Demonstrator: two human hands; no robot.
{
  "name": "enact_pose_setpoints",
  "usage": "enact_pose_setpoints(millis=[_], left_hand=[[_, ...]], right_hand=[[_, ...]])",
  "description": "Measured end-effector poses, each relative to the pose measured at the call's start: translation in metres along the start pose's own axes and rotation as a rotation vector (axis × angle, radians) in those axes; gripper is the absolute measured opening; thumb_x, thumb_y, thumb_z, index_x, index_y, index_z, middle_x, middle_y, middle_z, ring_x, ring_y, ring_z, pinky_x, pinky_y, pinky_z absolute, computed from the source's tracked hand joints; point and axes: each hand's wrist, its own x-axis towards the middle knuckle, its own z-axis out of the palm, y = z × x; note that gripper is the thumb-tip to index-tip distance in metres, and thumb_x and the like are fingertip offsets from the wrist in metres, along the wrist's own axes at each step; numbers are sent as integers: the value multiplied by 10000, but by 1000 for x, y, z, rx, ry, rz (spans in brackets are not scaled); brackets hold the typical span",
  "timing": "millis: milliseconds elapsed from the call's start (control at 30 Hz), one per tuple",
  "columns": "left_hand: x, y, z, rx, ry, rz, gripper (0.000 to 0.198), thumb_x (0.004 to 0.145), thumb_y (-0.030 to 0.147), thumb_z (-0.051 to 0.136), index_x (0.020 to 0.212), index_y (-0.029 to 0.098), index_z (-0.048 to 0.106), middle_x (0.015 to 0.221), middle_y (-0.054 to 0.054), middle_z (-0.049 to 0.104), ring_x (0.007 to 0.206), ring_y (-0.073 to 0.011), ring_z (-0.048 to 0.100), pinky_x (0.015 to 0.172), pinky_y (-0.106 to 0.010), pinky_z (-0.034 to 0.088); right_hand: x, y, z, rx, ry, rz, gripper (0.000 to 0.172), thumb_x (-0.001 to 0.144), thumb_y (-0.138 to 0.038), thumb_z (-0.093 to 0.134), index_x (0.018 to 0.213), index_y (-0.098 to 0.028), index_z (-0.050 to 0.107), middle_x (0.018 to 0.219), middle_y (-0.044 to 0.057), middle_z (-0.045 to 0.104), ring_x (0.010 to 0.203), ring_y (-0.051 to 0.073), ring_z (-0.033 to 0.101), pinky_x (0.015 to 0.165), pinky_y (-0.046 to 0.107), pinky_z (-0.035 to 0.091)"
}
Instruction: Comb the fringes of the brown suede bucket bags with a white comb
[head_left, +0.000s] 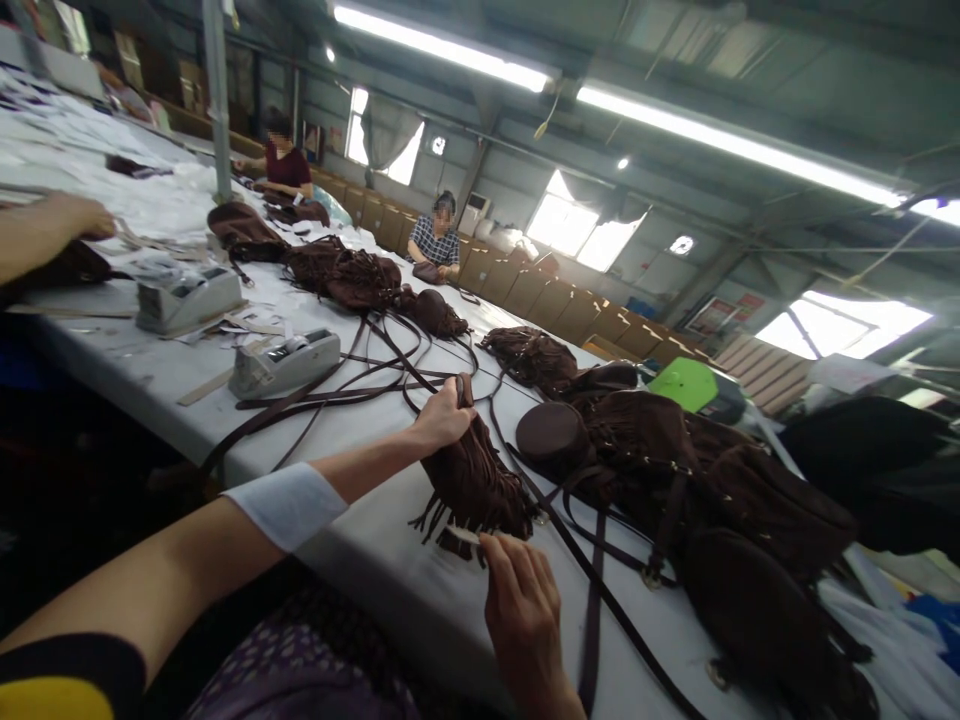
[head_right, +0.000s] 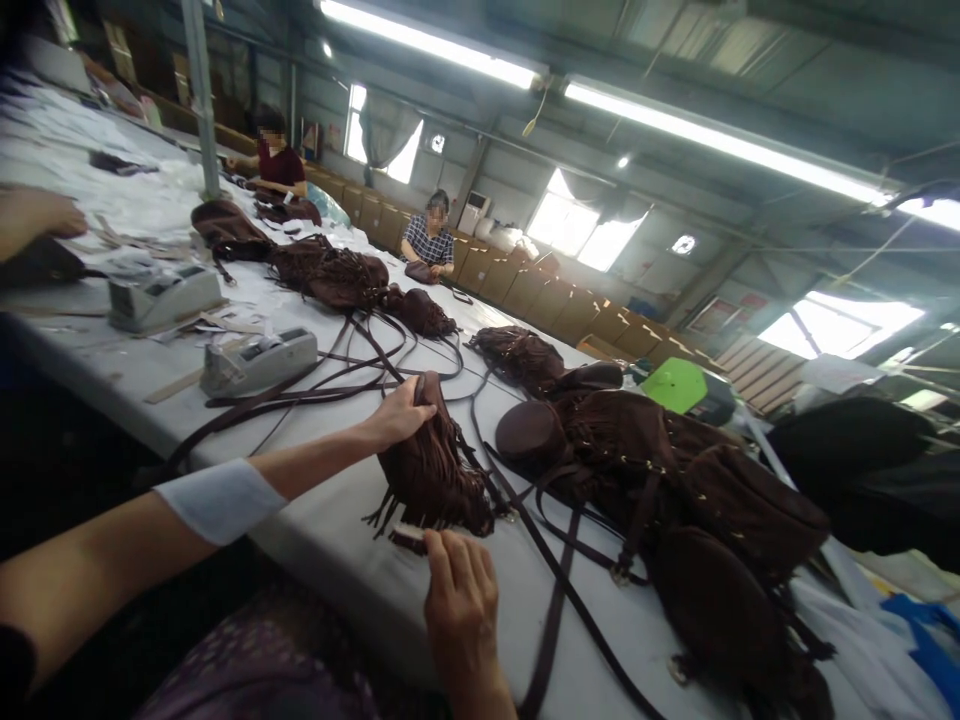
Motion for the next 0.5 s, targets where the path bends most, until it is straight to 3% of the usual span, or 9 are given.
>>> enact_pose_setpoints(millis=[267,500], left_hand=[[-7,-20,-1,83,-64,-26,386,756,229,598,1126,169,505,1067,-111,678,968,-243,634,816,-313,483],[0,-30,-5,179,-102,2,534,773,227,586,1279,133,444,1165,-149,654,1077,-262,605,886,-311,453]], right_hand=[[-23,1,48,-107,-91,-137,310,935,-68,435,1203,-109,587,992,119,652,962,214,577,849,368,449],[-19,11,109,-156,-318,-81,254,859,-40,499,1010,-128,684,779,92,636,729,221,555,675,353,440]])
